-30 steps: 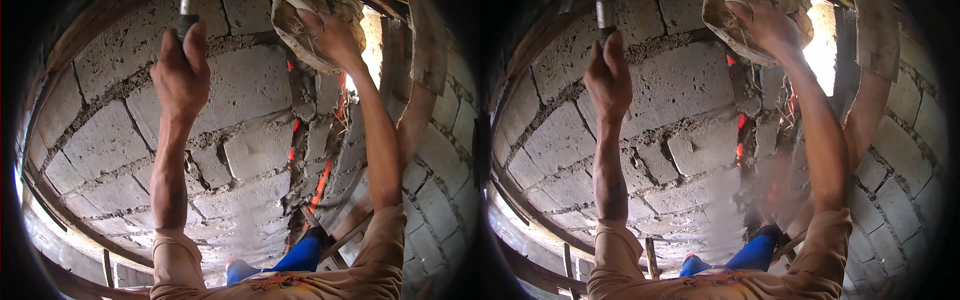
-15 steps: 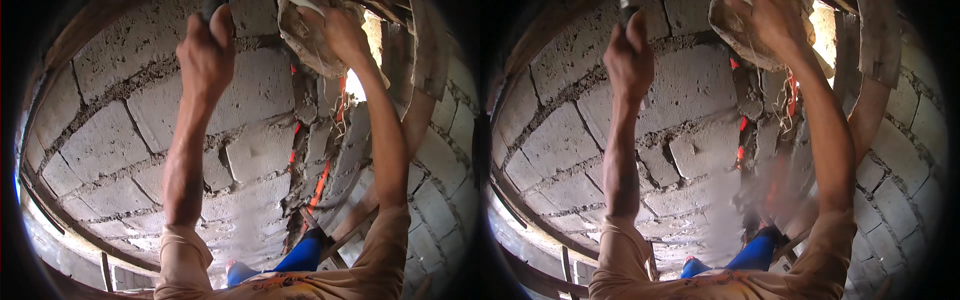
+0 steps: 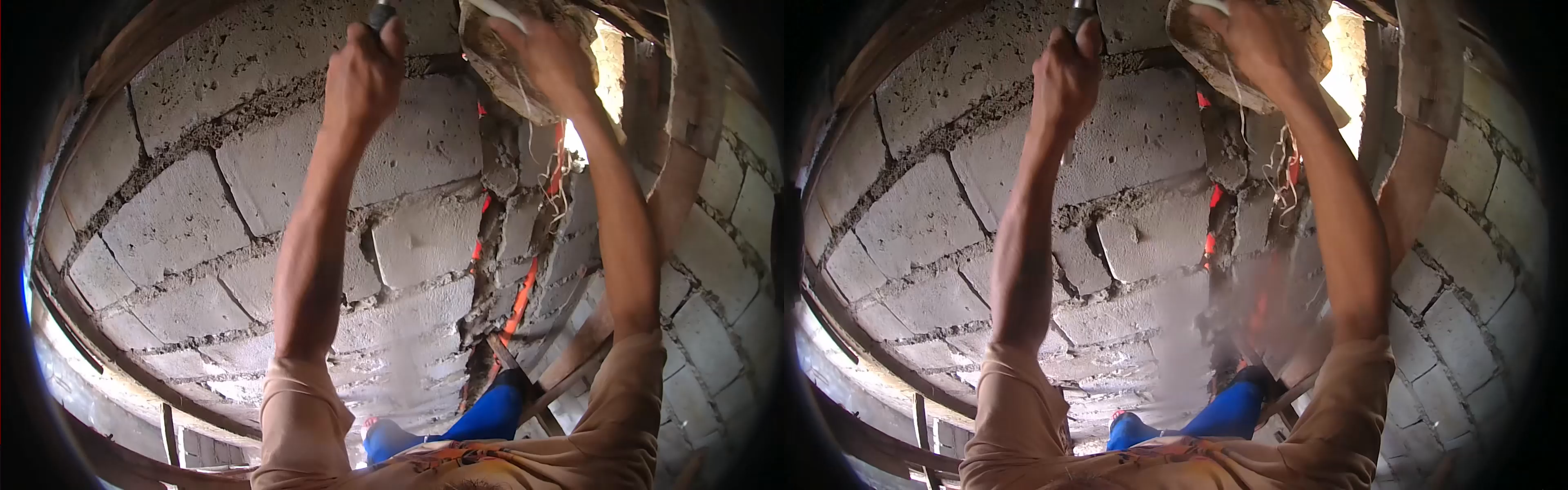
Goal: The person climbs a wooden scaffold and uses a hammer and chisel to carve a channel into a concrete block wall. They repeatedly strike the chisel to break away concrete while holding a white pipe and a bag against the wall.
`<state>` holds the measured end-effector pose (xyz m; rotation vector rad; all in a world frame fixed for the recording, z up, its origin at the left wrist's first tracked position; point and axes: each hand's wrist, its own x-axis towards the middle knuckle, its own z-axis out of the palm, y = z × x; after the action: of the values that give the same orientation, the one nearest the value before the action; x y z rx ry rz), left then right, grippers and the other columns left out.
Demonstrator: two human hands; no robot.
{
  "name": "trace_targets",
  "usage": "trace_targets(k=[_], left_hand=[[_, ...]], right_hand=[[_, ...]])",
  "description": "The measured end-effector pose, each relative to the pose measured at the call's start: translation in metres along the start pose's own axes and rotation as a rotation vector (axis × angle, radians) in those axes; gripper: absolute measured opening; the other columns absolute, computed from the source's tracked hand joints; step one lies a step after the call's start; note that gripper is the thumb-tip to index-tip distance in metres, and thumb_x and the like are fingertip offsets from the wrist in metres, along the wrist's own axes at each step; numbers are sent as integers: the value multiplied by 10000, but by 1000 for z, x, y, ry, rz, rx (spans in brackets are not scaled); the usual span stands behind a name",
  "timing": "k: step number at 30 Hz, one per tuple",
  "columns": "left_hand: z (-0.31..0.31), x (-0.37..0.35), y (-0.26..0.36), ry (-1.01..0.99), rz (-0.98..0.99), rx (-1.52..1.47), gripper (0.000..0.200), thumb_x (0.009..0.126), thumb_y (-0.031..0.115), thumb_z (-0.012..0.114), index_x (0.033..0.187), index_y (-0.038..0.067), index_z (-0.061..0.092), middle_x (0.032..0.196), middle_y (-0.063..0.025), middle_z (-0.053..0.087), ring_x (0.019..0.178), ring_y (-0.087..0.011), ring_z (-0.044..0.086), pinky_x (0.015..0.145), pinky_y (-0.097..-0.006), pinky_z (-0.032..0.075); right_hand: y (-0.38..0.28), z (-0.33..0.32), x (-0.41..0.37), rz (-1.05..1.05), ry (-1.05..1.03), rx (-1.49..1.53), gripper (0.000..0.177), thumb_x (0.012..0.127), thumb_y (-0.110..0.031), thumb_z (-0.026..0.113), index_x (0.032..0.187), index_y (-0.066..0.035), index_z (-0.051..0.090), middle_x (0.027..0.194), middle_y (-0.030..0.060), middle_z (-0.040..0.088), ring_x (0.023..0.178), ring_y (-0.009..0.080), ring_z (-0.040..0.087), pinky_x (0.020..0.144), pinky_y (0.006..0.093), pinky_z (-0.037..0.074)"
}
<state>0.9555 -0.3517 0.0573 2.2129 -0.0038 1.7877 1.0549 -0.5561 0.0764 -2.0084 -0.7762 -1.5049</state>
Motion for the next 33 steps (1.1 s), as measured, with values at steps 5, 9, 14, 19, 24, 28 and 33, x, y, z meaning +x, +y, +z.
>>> trace_targets(k=[5, 9, 14, 19, 24, 28, 33], left_hand=[[-38, -12, 15, 144, 55, -67, 596, 983, 522, 310, 917, -8, 575, 593, -77, 545, 499, -186, 544, 458, -376, 457], [-60, -36, 20, 170, 44, -82, 593, 986, 534, 320, 901, 8, 579, 547, -32, 480, 472, -122, 484, 441, -337, 399], [-61, -40, 14, 187, 43, -23, 583, 979, 549, 335, 884, 21, 563, 548, -42, 463, 485, -138, 466, 459, -345, 374], [-54, -55, 10, 164, 14, -80, 552, 979, 536, 347, 869, 35, 552, 559, -30, 450, 497, -120, 462, 460, -347, 374], [-54, -72, 0, 107, -38, -219, 444, 990, 466, 398, 875, 61, 539, 567, 26, 422, 485, -58, 411, 432, -277, 342], [-51, -79, -12, 100, -60, -326, 374, 996, 418, 423, 890, 76, 531, 571, 54, 404, 482, -33, 384, 422, -238, 322], [-55, -83, -16, 80, -59, -233, 369, 998, 415, 419, 886, 79, 524, 574, 53, 391, 488, -34, 388, 426, -239, 320]], right_hand=[[25, 8, -6, 144, -114, 258, 665, 897, -635, 439, 1013, -11, 637, 788, 230, 648, 786, 414, 642, 691, 498, 486], [36, 17, -14, 150, 7, 160, 644, 889, -637, 452, 1002, -34, 647, 769, 202, 655, 762, 383, 652, 668, 468, 502], [31, 27, -11, 152, 61, 161, 631, 905, -611, 459, 968, -6, 626, 668, 224, 606, 652, 410, 613, 615, 468, 453], [29, 45, -8, 102, 87, 13, 638, 906, -613, 452, 983, -5, 628, 664, 213, 610, 640, 421, 609, 597, 472, 460], [34, 35, -11, 283, -152, 564, 669, 884, -639, 491, 876, 17, 621, 558, 60, 517, 455, 187, 500, 484, 359, 411], [69, 52, -22, 125, -85, 633, 632, 895, -605, 509, 808, 12, 614, 532, 34, 477, 401, 110, 419, 422, 308, 331], [48, 49, -19, 28, 66, 342, 640, 909, -586, 492, 782, 32, 603, 539, 115, 488, 475, 232, 493, 505, 372, 389]])
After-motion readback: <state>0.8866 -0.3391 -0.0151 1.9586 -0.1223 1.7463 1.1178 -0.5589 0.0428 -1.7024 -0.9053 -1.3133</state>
